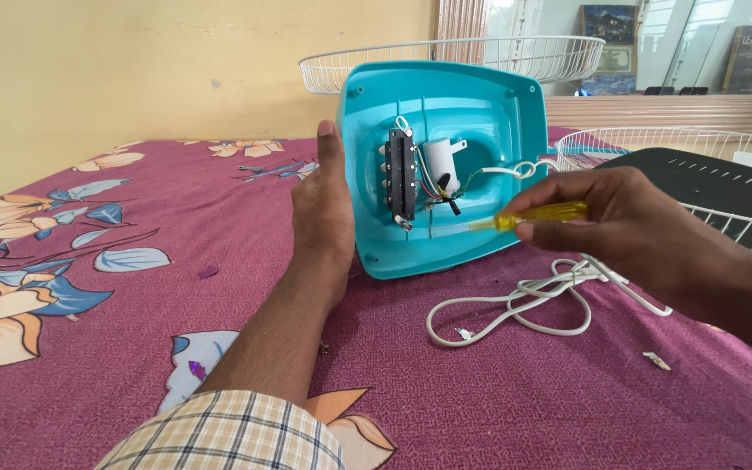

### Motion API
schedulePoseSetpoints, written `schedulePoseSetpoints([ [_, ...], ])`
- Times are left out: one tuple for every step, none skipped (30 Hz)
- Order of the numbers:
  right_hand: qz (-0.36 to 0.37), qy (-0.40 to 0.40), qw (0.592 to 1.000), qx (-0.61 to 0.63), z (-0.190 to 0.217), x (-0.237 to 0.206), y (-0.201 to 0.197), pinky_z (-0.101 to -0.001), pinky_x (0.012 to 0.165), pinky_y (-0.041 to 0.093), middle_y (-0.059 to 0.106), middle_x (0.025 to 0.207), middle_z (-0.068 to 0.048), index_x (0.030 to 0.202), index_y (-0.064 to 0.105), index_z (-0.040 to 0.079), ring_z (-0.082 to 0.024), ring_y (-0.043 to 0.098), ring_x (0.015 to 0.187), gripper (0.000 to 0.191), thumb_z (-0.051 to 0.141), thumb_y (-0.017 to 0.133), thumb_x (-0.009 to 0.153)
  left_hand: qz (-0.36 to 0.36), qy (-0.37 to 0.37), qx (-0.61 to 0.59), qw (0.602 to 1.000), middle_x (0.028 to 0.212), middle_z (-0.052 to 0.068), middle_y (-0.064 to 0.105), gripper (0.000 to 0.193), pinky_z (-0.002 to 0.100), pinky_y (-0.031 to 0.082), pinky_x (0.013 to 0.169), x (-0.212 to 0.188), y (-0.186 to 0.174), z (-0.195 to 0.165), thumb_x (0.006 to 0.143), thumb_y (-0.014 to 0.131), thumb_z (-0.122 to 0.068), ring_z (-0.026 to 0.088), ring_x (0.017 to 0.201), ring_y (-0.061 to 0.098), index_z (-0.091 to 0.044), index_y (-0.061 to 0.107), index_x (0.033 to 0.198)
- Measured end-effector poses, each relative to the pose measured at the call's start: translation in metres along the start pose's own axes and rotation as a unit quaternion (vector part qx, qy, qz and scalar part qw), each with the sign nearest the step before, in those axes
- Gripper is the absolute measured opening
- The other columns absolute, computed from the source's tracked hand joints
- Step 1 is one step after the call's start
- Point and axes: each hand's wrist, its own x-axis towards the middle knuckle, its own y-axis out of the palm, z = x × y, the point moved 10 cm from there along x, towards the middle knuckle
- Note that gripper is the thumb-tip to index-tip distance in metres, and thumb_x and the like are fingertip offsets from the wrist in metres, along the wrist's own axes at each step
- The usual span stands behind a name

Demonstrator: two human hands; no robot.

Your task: The person uses a screwdriver to adjust and tighten screws on the internal wiring and components of a disassembled electric fan. The fan housing and cage are visible on the bed, and the person works on the motor and capacitor area.

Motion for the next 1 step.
schedulePoseSetpoints([
  [0.001, -0.001, 1.0, 0.0, -0.002, 0.0007, -0.0005, -0.0514, 0.098, 0.054, 0.076, 0.11, -0.009, 0.117, 0.077, 0.011, -0.022, 0.071, 0.106, 0.026, 0.022, 0.071, 0.094, -0.001, 0.0, 0.0, 1.0, 0.073, -0.002, 0.061, 0.075, 0.035, 0.052, 0.065, -0.0006, -0.0003, -0.0009, 0.086, 0.031, -0.083, 0.011, 0.071, 0.061, -0.016, 0.065, 0.077],
])
